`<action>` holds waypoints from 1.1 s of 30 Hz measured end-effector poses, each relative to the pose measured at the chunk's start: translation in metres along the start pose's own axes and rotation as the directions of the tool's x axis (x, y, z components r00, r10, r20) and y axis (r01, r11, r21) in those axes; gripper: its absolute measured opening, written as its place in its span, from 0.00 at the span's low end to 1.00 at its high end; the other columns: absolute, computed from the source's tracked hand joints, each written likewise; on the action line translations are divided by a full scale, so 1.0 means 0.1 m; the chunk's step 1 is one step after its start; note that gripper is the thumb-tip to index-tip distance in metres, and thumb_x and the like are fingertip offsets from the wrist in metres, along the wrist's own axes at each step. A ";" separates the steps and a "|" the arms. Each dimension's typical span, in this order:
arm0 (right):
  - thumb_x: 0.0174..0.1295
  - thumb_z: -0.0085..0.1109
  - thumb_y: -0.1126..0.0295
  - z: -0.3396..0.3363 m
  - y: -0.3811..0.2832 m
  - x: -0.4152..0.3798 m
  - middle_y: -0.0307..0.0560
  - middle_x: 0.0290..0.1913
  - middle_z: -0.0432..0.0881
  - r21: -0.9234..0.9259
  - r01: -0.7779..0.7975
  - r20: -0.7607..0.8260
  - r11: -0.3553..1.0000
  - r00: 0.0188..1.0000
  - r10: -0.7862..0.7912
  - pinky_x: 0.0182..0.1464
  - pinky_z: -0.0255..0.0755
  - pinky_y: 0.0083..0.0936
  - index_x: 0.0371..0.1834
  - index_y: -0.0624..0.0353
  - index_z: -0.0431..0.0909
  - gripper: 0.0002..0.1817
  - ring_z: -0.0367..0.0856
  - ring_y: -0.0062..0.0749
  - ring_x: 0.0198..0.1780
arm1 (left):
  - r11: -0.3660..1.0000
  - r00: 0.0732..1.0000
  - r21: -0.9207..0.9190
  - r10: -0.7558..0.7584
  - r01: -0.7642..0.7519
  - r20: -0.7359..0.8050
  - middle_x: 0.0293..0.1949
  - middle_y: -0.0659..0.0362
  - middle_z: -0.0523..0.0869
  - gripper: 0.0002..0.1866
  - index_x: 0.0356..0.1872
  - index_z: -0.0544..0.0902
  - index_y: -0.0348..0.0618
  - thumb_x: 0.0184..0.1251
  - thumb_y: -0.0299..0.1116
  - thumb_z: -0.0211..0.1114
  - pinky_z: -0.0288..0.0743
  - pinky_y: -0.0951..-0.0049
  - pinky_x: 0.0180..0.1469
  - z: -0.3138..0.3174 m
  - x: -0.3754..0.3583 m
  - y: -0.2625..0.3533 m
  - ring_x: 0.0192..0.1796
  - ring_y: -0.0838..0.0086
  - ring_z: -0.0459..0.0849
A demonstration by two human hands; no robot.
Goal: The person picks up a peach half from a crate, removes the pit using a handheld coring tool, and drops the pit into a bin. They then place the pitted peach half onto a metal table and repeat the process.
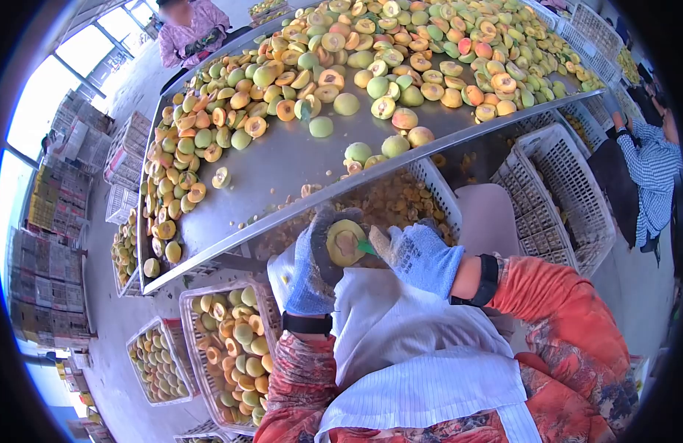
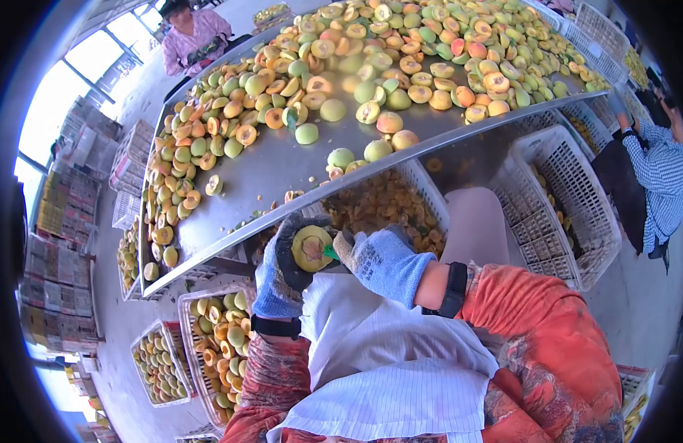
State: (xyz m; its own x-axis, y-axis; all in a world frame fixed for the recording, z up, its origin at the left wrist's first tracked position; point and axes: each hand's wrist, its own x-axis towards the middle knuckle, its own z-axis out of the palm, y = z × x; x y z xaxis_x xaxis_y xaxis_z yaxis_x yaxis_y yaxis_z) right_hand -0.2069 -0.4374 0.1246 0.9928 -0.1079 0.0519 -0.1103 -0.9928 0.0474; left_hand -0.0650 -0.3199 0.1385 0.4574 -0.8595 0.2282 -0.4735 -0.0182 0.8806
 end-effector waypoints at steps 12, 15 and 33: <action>0.51 0.60 0.68 0.02 -0.31 0.04 0.60 0.41 0.75 0.835 -0.148 0.061 0.530 0.982 0.179 0.42 0.72 0.38 0.52 0.61 0.67 0.24 0.77 0.53 0.41 | 1.000 0.928 0.003 -0.024 0.027 -0.371 0.50 0.50 0.79 0.16 0.54 0.72 0.35 0.65 0.27 0.55 0.73 0.71 0.51 0.21 -0.09 0.35 0.50 0.65 0.80; 0.50 0.60 0.68 -0.05 -0.39 0.02 0.59 0.40 0.75 0.895 -0.134 0.060 0.424 0.981 0.183 0.44 0.71 0.37 0.50 0.61 0.68 0.23 0.77 0.51 0.43 | 0.849 0.846 -0.525 -0.321 0.057 -0.427 0.50 0.52 0.79 0.16 0.54 0.73 0.34 0.67 0.29 0.53 0.73 0.73 0.52 0.33 -0.08 0.21 0.50 0.69 0.79; 0.53 0.55 0.64 0.01 -0.33 0.03 0.59 0.26 0.78 0.717 -0.175 0.005 0.675 0.969 0.246 0.31 0.72 0.42 0.53 0.68 0.66 0.26 0.79 0.52 0.27 | 0.953 0.835 -0.301 -0.132 -0.042 -0.534 0.49 0.53 0.80 0.18 0.52 0.74 0.34 0.71 0.37 0.48 0.71 0.74 0.53 0.38 -0.01 -0.01 0.49 0.73 0.78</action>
State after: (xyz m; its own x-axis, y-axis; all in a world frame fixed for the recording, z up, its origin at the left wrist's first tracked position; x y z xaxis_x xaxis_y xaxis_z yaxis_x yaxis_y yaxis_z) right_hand -0.2004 -0.4053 0.1219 0.9354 -0.3489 0.0570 -0.2148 -0.6891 -0.6921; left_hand -0.0936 -0.3378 0.1216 0.8463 -0.4426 0.2963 -0.2439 0.1725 0.9543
